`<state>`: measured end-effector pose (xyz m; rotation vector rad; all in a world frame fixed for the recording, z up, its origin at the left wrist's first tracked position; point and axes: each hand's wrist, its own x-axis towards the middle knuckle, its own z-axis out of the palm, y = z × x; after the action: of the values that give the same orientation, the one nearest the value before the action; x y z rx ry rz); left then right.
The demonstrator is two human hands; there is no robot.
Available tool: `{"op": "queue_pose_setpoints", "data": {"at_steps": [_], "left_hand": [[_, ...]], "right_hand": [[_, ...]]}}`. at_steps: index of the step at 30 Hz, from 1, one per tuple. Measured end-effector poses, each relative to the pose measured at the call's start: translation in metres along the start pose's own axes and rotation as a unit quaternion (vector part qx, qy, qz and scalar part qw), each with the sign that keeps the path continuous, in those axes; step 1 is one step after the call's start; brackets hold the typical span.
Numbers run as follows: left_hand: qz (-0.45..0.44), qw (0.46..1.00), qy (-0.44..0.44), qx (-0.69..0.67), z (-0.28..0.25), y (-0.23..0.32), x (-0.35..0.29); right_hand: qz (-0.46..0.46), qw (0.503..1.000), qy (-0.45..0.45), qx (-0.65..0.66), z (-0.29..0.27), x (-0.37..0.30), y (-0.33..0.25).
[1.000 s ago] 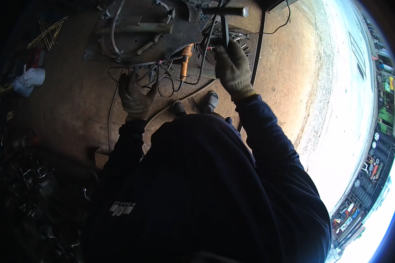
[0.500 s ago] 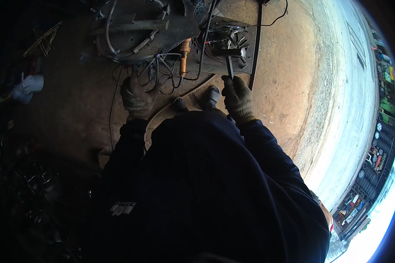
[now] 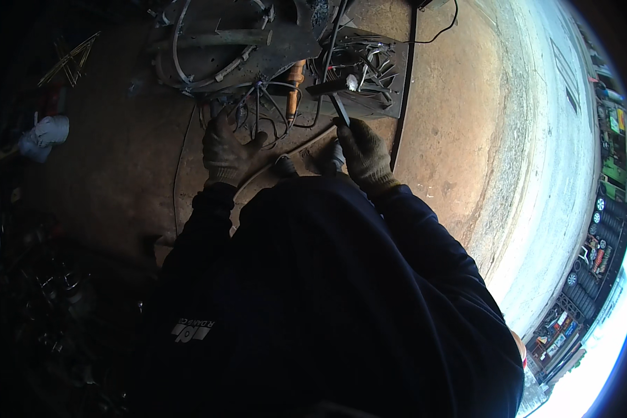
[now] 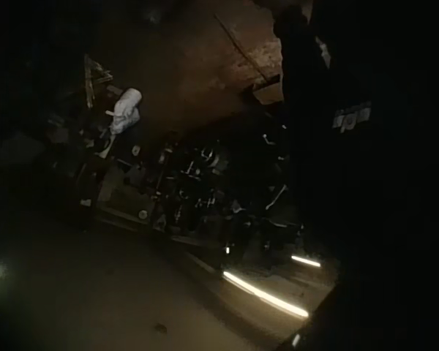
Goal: The person welds curved metal rods onto a circular metal frame using a welding torch and a hammer to align the pieces.
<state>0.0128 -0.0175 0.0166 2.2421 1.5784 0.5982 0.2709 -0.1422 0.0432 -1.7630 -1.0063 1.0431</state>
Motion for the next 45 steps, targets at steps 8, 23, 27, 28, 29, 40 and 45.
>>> {"op": "queue_pose_setpoints", "data": {"at_steps": [8, 23, 27, 28, 29, 40, 45], "left_hand": [[-0.018, 0.999, -0.031, 0.003, -0.001, 0.004, -0.003], [-0.051, 0.994, -0.090, -0.040, -0.005, 0.007, -0.005], [-0.073, 0.991, -0.113, 0.000, -0.005, 0.009, -0.005], [-0.086, 0.988, -0.130, 0.005, -0.007, 0.013, -0.002], [-0.089, 0.985, -0.147, -0.002, -0.010, 0.015, -0.001], [-0.089, 0.983, -0.155, -0.026, -0.012, 0.014, -0.001], [-0.084, 0.986, -0.141, 0.005, -0.015, 0.021, -0.001]], "right_hand": [[-0.055, 0.997, 0.020, -0.041, 0.003, -0.003, -0.013], [-0.012, 0.986, -0.036, -0.163, 0.010, 0.006, -0.030], [0.005, 0.988, -0.039, -0.147, 0.012, 0.004, -0.032], [0.009, 0.989, -0.039, -0.142, 0.012, 0.003, -0.032], [0.007, 0.989, -0.035, -0.146, 0.012, 0.002, -0.029], [0.007, 0.991, -0.034, -0.132, 0.012, -0.004, -0.024], [0.026, 0.991, -0.039, -0.123, 0.013, -0.005, -0.031]]}}
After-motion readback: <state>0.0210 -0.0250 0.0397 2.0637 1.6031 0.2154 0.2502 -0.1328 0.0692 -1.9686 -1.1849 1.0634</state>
